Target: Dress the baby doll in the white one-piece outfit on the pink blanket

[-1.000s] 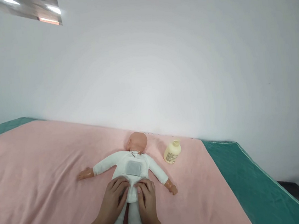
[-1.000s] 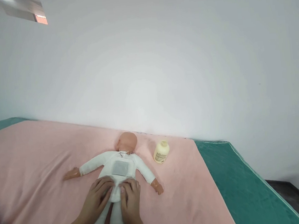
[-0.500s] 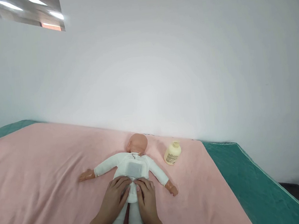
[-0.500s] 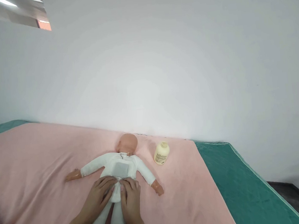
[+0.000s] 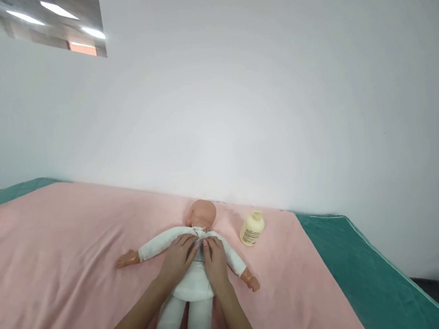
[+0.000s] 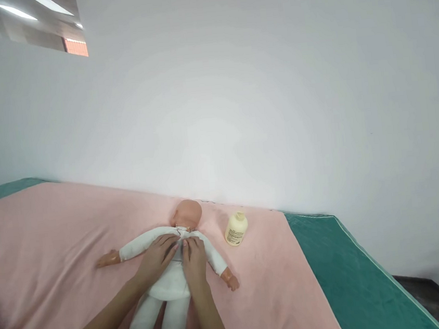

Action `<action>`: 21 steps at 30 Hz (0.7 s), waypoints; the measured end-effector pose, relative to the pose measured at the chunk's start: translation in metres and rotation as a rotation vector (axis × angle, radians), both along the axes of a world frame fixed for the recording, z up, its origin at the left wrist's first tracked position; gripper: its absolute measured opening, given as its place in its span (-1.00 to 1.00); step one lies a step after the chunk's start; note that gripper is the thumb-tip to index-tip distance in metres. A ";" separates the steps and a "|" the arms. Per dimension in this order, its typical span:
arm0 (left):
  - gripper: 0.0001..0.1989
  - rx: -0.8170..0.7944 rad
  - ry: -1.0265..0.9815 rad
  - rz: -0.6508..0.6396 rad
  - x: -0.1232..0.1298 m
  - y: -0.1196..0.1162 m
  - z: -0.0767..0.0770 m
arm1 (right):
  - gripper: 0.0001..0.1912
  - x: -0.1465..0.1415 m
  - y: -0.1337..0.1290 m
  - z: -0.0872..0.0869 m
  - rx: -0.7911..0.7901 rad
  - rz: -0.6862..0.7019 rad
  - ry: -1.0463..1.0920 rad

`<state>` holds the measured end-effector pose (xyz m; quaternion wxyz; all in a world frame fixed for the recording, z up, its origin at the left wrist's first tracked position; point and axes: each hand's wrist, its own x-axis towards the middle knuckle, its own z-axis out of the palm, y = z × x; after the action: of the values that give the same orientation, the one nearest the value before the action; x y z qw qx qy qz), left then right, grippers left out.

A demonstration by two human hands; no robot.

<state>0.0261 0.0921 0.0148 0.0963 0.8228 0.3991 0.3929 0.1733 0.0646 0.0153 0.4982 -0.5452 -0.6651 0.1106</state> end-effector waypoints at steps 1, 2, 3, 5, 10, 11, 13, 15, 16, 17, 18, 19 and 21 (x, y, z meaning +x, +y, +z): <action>-0.69 -0.016 0.010 -0.005 0.001 0.001 -0.002 | -0.67 -0.001 0.002 -0.002 -0.002 -0.005 -0.012; -0.69 -0.033 0.021 -0.011 0.002 0.002 -0.005 | -0.67 -0.002 0.003 -0.004 -0.003 -0.011 -0.019; -0.70 -0.048 0.032 -0.016 0.002 0.002 -0.007 | -0.68 -0.003 0.003 -0.006 -0.005 -0.017 -0.023; -0.71 -0.067 0.045 -0.018 0.002 0.002 -0.011 | -0.69 -0.004 0.002 -0.010 -0.012 -0.024 -0.033; -0.70 -0.043 0.041 0.002 0.002 0.002 -0.012 | -0.73 -0.004 0.000 -0.015 0.017 -0.017 -0.061; -0.70 -0.035 0.041 0.007 0.003 0.003 -0.011 | -0.73 -0.003 0.000 -0.017 0.031 -0.020 -0.067; -0.69 -0.022 0.050 0.020 0.004 0.003 -0.010 | -0.72 -0.002 0.000 -0.019 0.048 -0.021 -0.079; -0.67 -0.008 0.063 0.037 0.005 0.002 -0.010 | -0.69 -0.001 0.001 -0.022 0.046 -0.017 -0.095; -0.66 -0.002 0.068 0.045 0.005 0.002 -0.010 | -0.67 0.000 0.001 -0.023 0.038 -0.014 -0.105; -0.65 0.002 0.072 0.051 0.006 0.001 -0.010 | -0.66 0.000 0.002 -0.023 0.026 -0.009 -0.115; -0.64 0.002 0.076 0.058 0.006 0.001 -0.010 | -0.66 0.001 0.002 -0.024 0.014 -0.005 -0.123; -0.64 -0.002 0.079 0.064 0.006 0.001 -0.010 | -0.66 0.001 0.003 -0.024 0.002 0.000 -0.132; -0.64 -0.024 0.090 0.067 0.006 0.001 -0.009 | -0.67 0.001 0.005 -0.023 -0.014 0.009 -0.148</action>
<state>0.0324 0.0927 0.0057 0.0747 0.8246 0.4353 0.3535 0.1740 0.0693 -0.0078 0.4433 -0.5525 -0.7017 0.0770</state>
